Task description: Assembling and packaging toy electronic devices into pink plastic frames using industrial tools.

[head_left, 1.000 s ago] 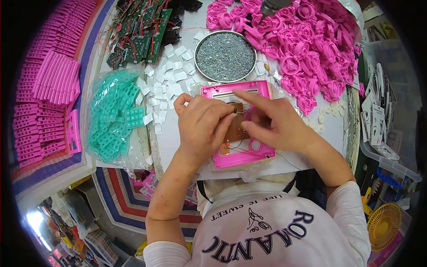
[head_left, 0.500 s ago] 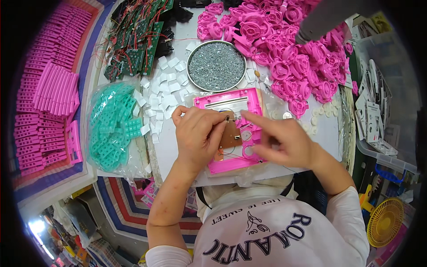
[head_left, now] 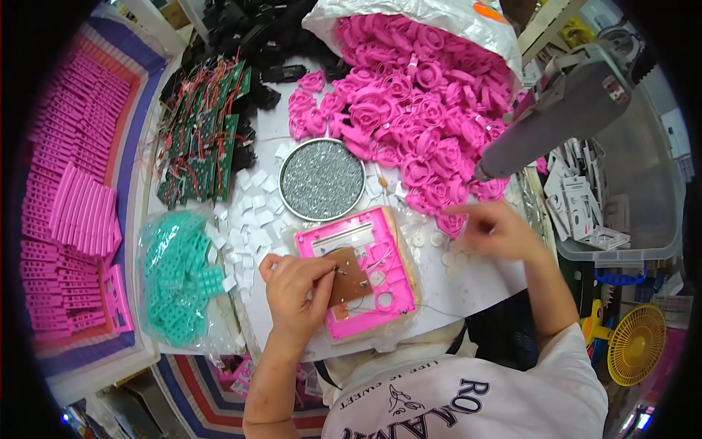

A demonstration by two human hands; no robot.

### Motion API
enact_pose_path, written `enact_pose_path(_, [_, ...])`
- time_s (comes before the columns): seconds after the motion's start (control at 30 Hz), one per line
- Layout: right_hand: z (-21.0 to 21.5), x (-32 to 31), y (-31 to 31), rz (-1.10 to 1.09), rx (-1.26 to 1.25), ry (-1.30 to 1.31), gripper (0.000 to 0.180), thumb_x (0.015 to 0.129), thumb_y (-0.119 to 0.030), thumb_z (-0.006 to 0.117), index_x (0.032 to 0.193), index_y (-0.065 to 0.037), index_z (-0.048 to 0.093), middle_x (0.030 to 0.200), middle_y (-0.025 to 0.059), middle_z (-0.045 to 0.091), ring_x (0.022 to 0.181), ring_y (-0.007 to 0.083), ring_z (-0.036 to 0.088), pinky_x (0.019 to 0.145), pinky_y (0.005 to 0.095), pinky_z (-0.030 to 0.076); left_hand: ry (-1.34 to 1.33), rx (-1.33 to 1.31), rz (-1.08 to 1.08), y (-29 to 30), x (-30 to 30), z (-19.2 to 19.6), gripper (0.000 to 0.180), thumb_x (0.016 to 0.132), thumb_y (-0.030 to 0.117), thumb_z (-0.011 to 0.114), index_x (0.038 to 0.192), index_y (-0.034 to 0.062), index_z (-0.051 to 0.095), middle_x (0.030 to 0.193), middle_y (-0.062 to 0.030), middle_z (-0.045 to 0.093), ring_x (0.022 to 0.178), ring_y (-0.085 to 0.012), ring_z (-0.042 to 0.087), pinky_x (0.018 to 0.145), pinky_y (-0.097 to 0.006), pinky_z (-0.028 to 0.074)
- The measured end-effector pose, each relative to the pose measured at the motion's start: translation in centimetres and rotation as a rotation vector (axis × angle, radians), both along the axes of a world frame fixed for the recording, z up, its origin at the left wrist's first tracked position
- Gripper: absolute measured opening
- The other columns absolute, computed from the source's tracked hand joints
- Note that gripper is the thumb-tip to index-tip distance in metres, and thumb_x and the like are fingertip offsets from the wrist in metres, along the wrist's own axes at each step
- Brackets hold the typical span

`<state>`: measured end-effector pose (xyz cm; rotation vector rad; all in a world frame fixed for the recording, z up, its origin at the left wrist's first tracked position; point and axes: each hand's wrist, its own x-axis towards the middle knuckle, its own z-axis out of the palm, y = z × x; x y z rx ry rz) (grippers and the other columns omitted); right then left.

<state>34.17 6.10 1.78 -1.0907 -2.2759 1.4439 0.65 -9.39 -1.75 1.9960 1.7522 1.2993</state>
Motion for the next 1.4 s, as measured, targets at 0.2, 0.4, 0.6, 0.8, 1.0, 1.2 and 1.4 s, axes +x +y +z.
enact_pose_path(0.2, [2.9,3.9,9.3,-0.450,0.559,-0.249,0.031,0.090,-0.018,0.071,0.118,-0.004,0.073,0.070,0.0068,0.065,0.067,0.0080,0.062,0.063,0.0282,0.049,-0.052,-0.044,0.076,0.4,1.2,-0.6,0.011,0.080,0.002,0.075,0.088,0.0087,0.070,0.084,-0.0024,0.072,0.072,-0.0187,0.063,0.083,-0.037,0.036])
enact_pose_path(0.4, [4.3,5.4,13.1,-0.578,0.775,-0.167,0.023,0.094,-0.015,0.069,0.114,-0.006,0.075,0.092,0.0092,0.076,0.083,0.0124,0.069,0.076,0.0297,0.053,0.005,-0.009,0.143,-0.6,0.6,-1.4,0.011,0.080,0.004,0.076,0.088,0.0093,0.070,0.083,-0.0023,0.071,0.076,-0.0196,0.062,0.084,-0.036,0.036])
enact_pose_path(0.6, [1.9,6.4,11.5,-0.523,0.656,-0.068,0.025,0.098,-0.012,0.069,0.119,0.000,0.072,0.099,0.0044,0.075,0.091,0.0084,0.067,0.079,0.0235,0.050,0.008,-0.034,0.120,0.5,0.8,-0.9,0.013,0.079,0.005,0.077,0.088,0.0114,0.070,0.083,0.0004,0.070,0.075,-0.0182,0.062,0.082,-0.037,0.035])
enact_pose_path(0.8, [3.5,-0.4,7.0,-0.322,0.588,0.196,0.024,0.096,-0.007,0.070,0.119,-0.001,0.072,0.100,-0.0008,0.067,0.083,0.0044,0.056,0.069,0.0194,0.044,-0.005,-0.008,0.124,0.2,0.8,-1.1,0.013,0.079,0.005,0.078,0.087,0.0110,0.069,0.081,0.0007,0.070,0.072,-0.0183,0.061,0.081,-0.036,0.034])
enact_pose_path(1.0, [4.8,-4.1,7.1,-0.249,0.478,0.479,0.039,0.100,-0.018,0.066,0.136,-0.004,0.063,0.113,0.0049,0.069,0.088,0.0094,0.061,0.078,0.0216,0.047,-0.020,0.002,0.123,0.6,1.2,-0.8,0.013,0.079,0.001,0.077,0.086,0.0085,0.069,0.080,-0.0011,0.068,0.073,-0.0171,0.060,0.084,-0.036,0.036])
enact_pose_path(1.2, [4.8,-7.2,9.7,-0.098,0.223,0.768,0.104,0.089,-0.079,0.051,0.158,-0.004,0.032,0.152,0.0205,0.048,0.135,0.0322,0.053,0.112,0.0463,0.040,-0.019,0.052,0.127,0.7,1.0,-1.3,0.014,0.078,0.003,0.077,0.085,0.0112,0.067,0.080,0.0011,0.068,0.071,-0.0188,0.060,0.083,-0.039,0.034])
enact_pose_path(1.4, [6.4,-8.6,10.4,0.302,-0.203,0.877,0.113,0.085,-0.084,0.051,0.157,0.000,0.031,0.133,0.0226,0.060,0.122,0.0305,0.060,0.107,0.0431,0.045,-0.059,0.022,0.131,0.5,0.8,-0.8,0.015,0.077,0.000,0.074,0.086,0.0101,0.068,0.081,-0.0002,0.068,0.074,-0.0186,0.060,0.084,-0.037,0.036])
